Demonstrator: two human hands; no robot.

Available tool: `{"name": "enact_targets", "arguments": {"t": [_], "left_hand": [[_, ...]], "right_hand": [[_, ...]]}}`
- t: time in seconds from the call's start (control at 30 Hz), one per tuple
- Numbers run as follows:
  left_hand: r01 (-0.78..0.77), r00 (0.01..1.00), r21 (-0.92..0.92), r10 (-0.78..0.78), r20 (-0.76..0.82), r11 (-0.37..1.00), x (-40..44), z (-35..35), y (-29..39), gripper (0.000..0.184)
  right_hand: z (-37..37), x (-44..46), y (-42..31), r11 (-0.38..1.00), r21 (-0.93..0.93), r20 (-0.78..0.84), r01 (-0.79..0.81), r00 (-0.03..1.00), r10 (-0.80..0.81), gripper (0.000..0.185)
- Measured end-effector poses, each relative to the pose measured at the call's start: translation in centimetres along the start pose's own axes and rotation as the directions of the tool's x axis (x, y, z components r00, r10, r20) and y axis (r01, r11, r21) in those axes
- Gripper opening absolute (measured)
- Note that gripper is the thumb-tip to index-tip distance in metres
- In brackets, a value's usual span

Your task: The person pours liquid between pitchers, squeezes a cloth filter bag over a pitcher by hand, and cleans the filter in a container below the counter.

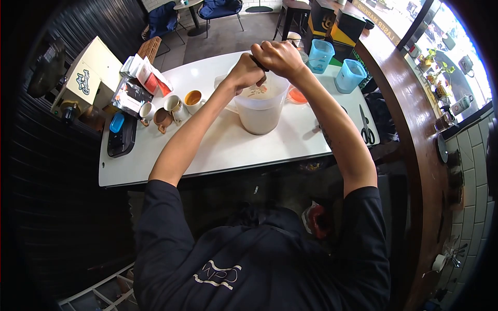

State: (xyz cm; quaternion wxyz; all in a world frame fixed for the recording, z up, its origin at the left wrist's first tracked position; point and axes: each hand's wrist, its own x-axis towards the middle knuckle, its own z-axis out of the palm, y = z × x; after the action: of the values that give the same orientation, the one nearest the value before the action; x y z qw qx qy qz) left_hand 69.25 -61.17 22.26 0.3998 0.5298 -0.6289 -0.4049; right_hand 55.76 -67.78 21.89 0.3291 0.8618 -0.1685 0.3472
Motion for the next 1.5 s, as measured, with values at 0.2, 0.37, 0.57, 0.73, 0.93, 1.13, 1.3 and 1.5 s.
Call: {"name": "enact_targets", "arguments": {"t": [0.2, 0.37, 0.57, 0.73, 0.93, 1.13, 1.3, 1.5], "left_hand": [[-0.04, 0.999, 0.07, 0.042, -0.028, 0.997, 0.6, -0.1, -0.9, 0.006], [-0.043, 0.996, 0.518, 0.075, -0.042, 0.854, 1.4, -0.5, -1.3, 0.014], [-0.16, 0.983, 0.675, 0.182, 0.039, 0.72, 0.2, -1.7, -0.3, 0.043], [-0.35, 0.933, 0.501, 0.249, 0.259, 0.791, 0.0, -3.5, 0.4, 0.079], [-0.353, 0.924, 0.348, 0.265, 0.276, 0.868, -0.2, -3.4, 0.1, 0.057], [-0.284, 0.952, 0.262, 0.238, 0.194, 0.922, -1.2, -3.4, 0.6, 0.056], [-0.466, 0.885, 0.286, 0.442, 0.149, 0.837, 0.3, -3.6, 0.0, 0.047], [-0.587, 0.809, 0.193, 0.578, 0.104, 0.786, -0.1, -2.9, -0.2, 0.041]], "right_hand": [[0.3, 0.3, 0.0, 1.0, 0.006, -0.085, -0.009, 0.996, 0.01, 0.017], [-0.9, 0.5, 0.3, 0.982, 0.16, 0.212, -0.102, 0.975, 0.067, 0.015], [-3.0, 0.4, 0.6, 0.868, 0.295, 0.492, -0.399, 0.842, 0.221, 0.035], [-3.9, -0.2, 1.2, 0.672, 0.453, 0.562, -0.585, 0.773, 0.294, 0.037], [-5.2, -1.2, 1.8, 0.516, 0.549, 0.547, -0.658, 0.749, 0.374, 0.04], [-5.9, -2.4, 1.9, 0.409, 0.609, 0.582, -0.68, 0.733, 0.351, 0.036], [-5.3, -2.1, 0.2, 0.356, 0.655, 0.473, -0.666, 0.729, 0.495, 0.036], [-4.2, -2.7, 0.0, 0.297, 0.629, 0.405, -0.718, 0.629, 0.663, 0.024]]}}
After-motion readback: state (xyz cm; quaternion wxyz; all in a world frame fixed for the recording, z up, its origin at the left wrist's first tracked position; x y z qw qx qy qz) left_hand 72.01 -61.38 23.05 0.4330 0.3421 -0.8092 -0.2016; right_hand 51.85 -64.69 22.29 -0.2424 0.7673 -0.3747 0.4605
